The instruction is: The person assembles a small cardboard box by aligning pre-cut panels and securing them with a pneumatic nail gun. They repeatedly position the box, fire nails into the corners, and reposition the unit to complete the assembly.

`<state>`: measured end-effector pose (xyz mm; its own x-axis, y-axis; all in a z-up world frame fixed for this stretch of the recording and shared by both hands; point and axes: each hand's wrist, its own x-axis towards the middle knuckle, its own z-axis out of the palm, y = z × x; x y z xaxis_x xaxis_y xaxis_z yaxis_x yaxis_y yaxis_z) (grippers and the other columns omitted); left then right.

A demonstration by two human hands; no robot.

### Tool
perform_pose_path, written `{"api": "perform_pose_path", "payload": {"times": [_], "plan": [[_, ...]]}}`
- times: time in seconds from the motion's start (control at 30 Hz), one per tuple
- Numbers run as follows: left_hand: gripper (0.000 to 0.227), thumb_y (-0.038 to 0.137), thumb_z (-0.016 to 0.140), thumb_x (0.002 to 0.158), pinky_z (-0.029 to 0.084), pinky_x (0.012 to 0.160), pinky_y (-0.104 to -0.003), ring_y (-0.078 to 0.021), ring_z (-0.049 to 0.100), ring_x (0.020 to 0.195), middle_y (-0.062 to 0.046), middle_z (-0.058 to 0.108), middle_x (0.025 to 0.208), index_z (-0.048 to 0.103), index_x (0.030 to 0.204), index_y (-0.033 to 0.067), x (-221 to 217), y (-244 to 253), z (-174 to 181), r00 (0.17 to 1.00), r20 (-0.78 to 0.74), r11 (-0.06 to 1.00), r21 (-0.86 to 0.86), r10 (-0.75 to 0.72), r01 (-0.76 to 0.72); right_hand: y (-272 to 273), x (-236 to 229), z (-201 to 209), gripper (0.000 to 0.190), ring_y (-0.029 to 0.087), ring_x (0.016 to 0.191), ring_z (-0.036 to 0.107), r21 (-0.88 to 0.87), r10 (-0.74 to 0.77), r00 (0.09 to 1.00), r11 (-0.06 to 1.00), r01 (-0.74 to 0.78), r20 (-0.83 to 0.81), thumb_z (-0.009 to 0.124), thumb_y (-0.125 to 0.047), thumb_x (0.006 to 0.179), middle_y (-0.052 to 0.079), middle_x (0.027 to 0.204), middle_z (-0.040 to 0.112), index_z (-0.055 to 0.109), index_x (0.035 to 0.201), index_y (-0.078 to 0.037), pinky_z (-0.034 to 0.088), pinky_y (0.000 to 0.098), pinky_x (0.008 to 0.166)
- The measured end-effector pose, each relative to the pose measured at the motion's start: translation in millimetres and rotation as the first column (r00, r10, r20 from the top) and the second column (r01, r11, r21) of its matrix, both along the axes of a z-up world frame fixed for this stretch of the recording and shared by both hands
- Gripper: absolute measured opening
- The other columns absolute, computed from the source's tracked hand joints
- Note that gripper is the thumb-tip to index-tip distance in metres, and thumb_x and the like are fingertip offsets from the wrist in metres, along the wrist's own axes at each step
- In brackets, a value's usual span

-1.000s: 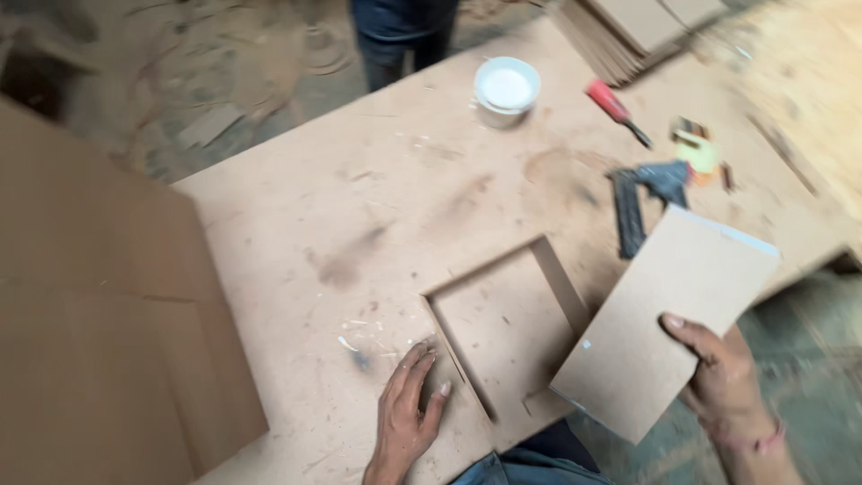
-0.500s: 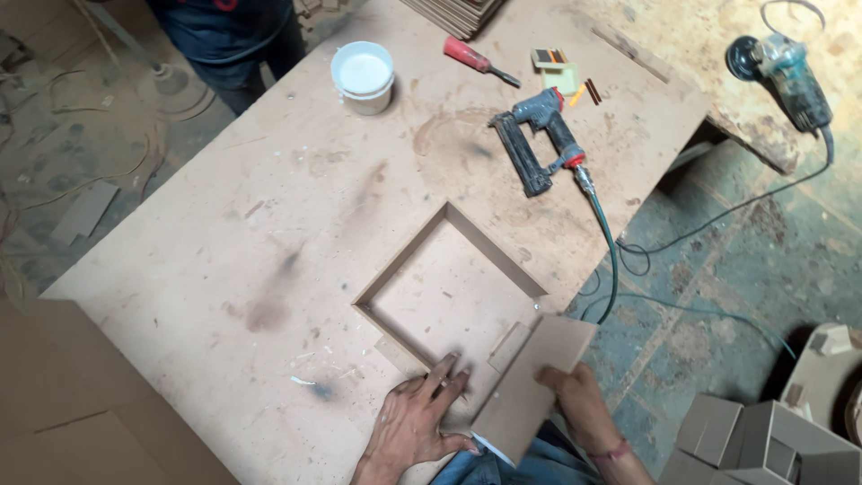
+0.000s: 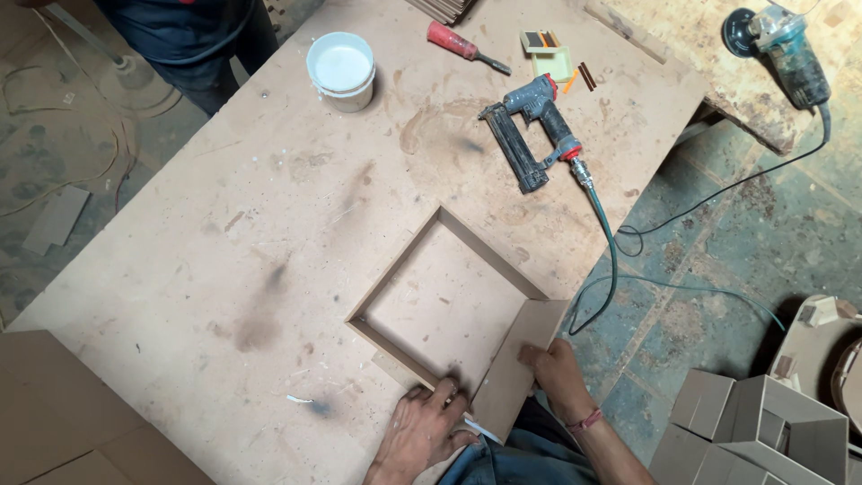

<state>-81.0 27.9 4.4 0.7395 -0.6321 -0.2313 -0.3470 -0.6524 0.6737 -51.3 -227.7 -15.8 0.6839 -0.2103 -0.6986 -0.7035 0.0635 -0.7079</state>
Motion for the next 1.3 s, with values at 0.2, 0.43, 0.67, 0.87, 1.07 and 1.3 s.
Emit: {"api": "perform_pose_path", "payload": {"times": [0.2,0.43,0.67,0.87,1.07,1.3], "plan": [[0.041,0.043,0.086,0.078,0.053,0.082,-0.048,-0.0336,0.07,0.08,-0.012,0.058,0.104,0.072,0.097,0.0097,-1.4,-1.7,-2.9,0.999,0.021,0.999,-0.037,0.03,-0.029,-1.7,5.2,0.1,0.02,0.022,0.048,0.059,-0.093,0.018,0.999,0.995,-0.021,-0.029,0.062,-0.009,0.086,0.013,0.064,0.067,0.072,0.08,0.008,0.044,0.0354,0.044],[0.033,0.037,0.084,0.079,0.054,0.079,-0.044,-0.0295,0.069,0.073,-0.011,0.059,0.098,0.072,0.091,0.0083,-4.4,-2.3,-10.9,0.985,0.149,0.99,-0.117,0.091,-0.074,2.3,16.8,2.2,0.022,0.023,0.048,0.061,-0.164,0.072,0.997,0.984,-0.071,0.0,0.061,-0.008,0.086,0.013,0.061,0.067,0.071,0.075,0.008,0.047,0.0364,0.044],[0.024,0.032,0.079,0.088,0.056,0.07,-0.04,-0.0254,0.068,0.065,-0.01,0.059,0.095,0.07,0.089,0.0091,-7.7,-3.4,-21.7,0.977,0.196,0.995,-0.063,0.082,-0.071,8.4,22.0,3.9,0.025,0.021,0.048,0.06,-0.26,0.106,0.994,0.961,-0.095,0.027,0.064,-0.008,0.084,0.012,0.058,0.064,0.069,0.067,0.01,0.046,0.0361,0.045],[0.035,0.038,0.082,0.079,0.055,0.067,-0.041,-0.0301,0.067,0.07,-0.011,0.061,0.094,0.07,0.085,0.0064,-9.6,-5.1,-21.4,0.961,0.234,0.982,-0.155,0.146,-0.112,19.5,20.6,3.1,0.029,0.028,0.05,0.065,-0.445,0.157,0.987,0.886,-0.128,0.029,0.065,-0.012,0.082,0.019,0.054,0.065,0.067,0.066,0.012,0.051,0.0428,0.051],[0.027,0.024,0.082,0.08,0.056,0.075,-0.042,-0.0298,0.068,0.076,-0.013,0.059,0.099,0.067,0.093,0.006,-10.2,-6.9,-16.9,0.961,0.247,0.989,-0.11,0.12,-0.096,30.4,23.6,2.0,0.034,0.037,0.057,0.07,-0.643,0.278,0.944,0.759,-0.103,0.176,0.064,-0.015,0.083,0.027,0.057,0.065,0.065,0.065,0.014,0.055,0.0434,0.059],[0.024,0.021,0.081,0.081,0.056,0.075,-0.044,-0.0329,0.068,0.081,-0.011,0.06,0.102,0.066,0.094,0.0072,-14.4,-13.1,-10.8,0.959,0.244,0.99,-0.032,0.144,-0.141,30.6,19.1,0.3,0.035,0.029,0.054,0.073,-0.491,0.21,0.974,0.859,-0.143,0.082,0.061,-0.019,0.09,0.021,0.059,0.067,0.069,0.079,0.014,0.059,0.0405,0.054]]}}
